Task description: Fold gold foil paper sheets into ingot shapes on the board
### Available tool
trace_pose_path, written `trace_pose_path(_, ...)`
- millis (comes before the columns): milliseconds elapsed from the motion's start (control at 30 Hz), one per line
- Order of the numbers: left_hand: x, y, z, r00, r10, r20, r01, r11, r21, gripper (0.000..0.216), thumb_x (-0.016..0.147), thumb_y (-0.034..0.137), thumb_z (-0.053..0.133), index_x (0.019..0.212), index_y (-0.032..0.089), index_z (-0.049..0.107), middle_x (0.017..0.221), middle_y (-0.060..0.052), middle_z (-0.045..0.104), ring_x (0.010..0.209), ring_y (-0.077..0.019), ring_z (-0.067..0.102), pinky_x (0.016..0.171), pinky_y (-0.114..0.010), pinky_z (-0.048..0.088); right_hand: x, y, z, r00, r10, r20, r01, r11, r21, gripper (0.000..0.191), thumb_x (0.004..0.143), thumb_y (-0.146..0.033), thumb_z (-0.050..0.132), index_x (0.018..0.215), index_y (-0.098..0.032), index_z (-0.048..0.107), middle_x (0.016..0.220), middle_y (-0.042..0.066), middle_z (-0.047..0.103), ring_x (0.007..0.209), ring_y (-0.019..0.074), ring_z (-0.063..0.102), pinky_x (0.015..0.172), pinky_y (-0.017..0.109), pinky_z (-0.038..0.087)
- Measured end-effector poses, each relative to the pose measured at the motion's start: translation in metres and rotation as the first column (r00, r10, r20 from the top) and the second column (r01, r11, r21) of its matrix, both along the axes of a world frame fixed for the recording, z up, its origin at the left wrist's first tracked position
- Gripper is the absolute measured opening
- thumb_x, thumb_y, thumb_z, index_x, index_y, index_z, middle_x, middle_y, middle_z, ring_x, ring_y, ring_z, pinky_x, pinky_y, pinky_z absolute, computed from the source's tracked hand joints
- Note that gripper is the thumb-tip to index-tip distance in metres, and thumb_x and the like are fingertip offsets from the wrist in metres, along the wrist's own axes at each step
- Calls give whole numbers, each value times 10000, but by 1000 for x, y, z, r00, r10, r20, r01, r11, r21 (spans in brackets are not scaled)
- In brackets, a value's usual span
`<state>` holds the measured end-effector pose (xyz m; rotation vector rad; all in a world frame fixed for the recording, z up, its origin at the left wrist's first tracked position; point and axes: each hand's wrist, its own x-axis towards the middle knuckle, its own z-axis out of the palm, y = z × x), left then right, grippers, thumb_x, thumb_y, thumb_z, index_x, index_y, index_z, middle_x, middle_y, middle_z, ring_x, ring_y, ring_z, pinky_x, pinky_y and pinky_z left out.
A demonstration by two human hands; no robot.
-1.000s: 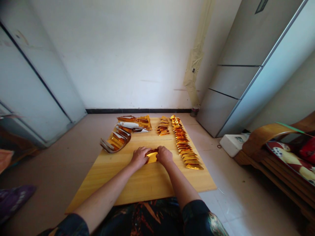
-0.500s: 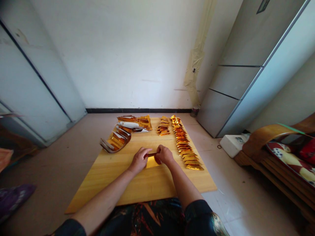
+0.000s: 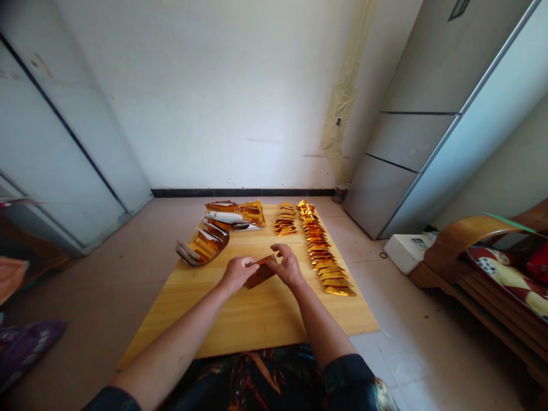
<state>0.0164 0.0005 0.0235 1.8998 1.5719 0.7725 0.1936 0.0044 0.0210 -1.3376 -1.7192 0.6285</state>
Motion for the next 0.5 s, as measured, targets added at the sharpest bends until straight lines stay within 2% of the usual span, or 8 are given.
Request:
trace_pose_path(133,5,-4,-3,984,28,174,-26,1000,-15,256,707,320,509,514,153,538,466,50,400,497,-89,388,492,-216,222,0,-2,-13,983,62,-172,-87,986,-142,296,712,-467,580,727,-171,570,643,-27,527,622,120,469,571,218,375)
trace_pose_path(233,8,-5,-5,968,33,247,-20,998,-54,285,682,351,518,474,161,478,453,60,333,478,-78,336,477,-217,196,-4,-5,-20,951,71,-300,-131,974,-184,365,729,-534,554,660,-177,521,563,-47,455,552,101,416,517,207,339)
trace_pose_path(400,8,-6,-6,954,48,297,-21,995,-93,320,664,406,530,463,163,478,434,59,332,472,-80,330,476,-219,195,-7,-7,-20,929,41,-368,-114,978,-177,397,697,-557,583,609,-184,478,548,-55,424,540,90,393,505,201,341)
trace_pose_path(500,6,-7,-6,945,58,323,-19,992,-123,311,653,418,545,485,159,507,436,56,363,475,-82,349,474,-214,213,-7,-9,-19,912,62,-406,-154,968,-198,394,693,-561,593,637,-178,522,558,-44,486,547,98,440,525,207,380)
